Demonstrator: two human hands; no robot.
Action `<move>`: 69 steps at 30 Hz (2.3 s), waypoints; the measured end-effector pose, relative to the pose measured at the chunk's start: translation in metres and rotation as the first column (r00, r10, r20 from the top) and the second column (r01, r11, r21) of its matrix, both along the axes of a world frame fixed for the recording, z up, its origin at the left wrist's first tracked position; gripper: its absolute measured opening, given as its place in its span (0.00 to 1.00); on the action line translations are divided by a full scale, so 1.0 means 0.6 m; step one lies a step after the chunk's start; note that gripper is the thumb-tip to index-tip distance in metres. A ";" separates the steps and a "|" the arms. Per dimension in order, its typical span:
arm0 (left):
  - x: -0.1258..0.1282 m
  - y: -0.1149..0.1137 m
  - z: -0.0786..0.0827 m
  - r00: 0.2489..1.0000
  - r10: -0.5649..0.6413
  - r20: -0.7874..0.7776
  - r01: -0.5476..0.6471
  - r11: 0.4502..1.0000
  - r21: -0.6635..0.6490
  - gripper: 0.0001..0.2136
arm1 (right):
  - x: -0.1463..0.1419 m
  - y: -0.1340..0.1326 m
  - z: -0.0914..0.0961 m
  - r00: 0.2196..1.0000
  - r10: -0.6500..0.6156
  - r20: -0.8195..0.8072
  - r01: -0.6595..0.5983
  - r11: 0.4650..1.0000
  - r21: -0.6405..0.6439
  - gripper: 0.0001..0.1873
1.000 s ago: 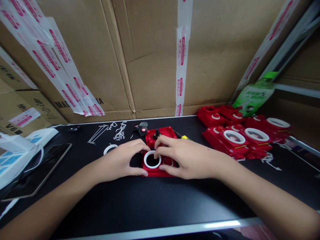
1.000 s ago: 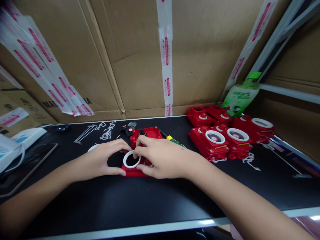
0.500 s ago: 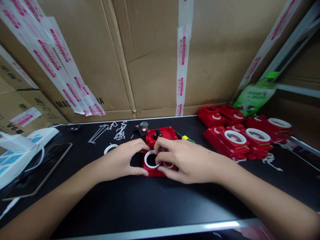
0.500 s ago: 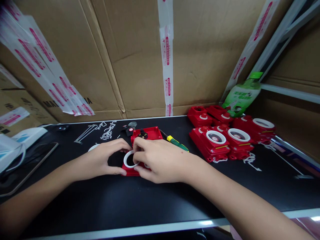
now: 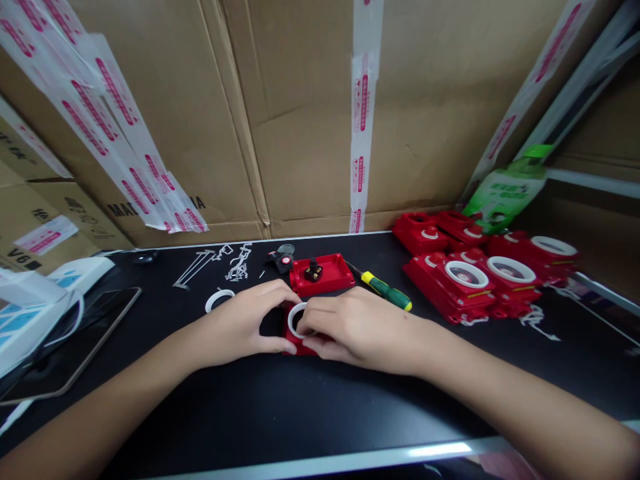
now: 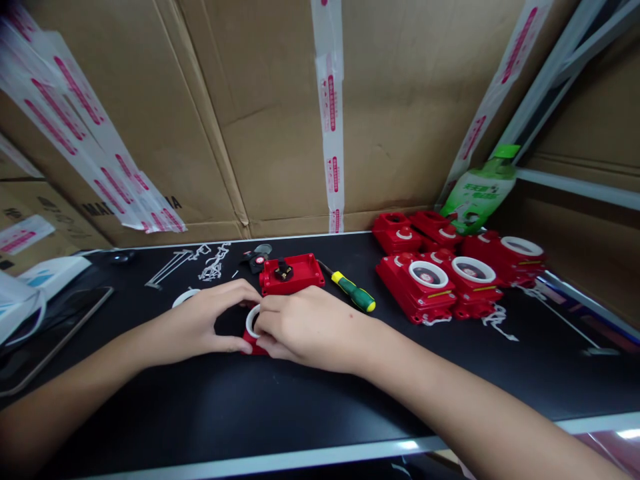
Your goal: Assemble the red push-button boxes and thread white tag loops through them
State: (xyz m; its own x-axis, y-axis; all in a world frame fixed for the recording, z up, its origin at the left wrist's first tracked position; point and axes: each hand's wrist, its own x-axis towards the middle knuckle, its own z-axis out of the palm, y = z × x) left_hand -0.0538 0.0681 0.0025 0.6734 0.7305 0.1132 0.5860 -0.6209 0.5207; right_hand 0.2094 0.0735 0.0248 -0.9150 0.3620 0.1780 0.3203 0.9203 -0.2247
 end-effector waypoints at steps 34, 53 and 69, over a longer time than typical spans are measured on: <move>0.003 -0.006 0.006 0.997 -0.074 -0.022 0.073 0.995 -0.070 0.20 | 0.001 0.005 -0.002 0.997 -0.052 -0.053 0.053 0.999 0.010 0.12; 0.010 -0.009 0.004 0.999 0.035 0.033 -0.036 0.999 0.024 0.21 | 0.006 -0.004 0.011 0.998 -0.043 -0.042 0.043 0.999 -0.002 0.08; 0.017 -0.012 0.000 0.997 0.009 0.072 -0.008 1.000 -0.015 0.21 | 0.000 -0.014 0.003 0.998 -0.009 -0.068 0.001 0.993 -0.122 0.14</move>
State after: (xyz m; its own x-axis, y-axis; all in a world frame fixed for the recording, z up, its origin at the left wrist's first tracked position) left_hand -0.0438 0.0607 0.0028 0.6574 0.7383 0.1506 0.5519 -0.6079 0.5709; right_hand 0.2093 0.0652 0.0267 -0.9006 0.3890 0.1940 0.3047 0.8833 -0.3564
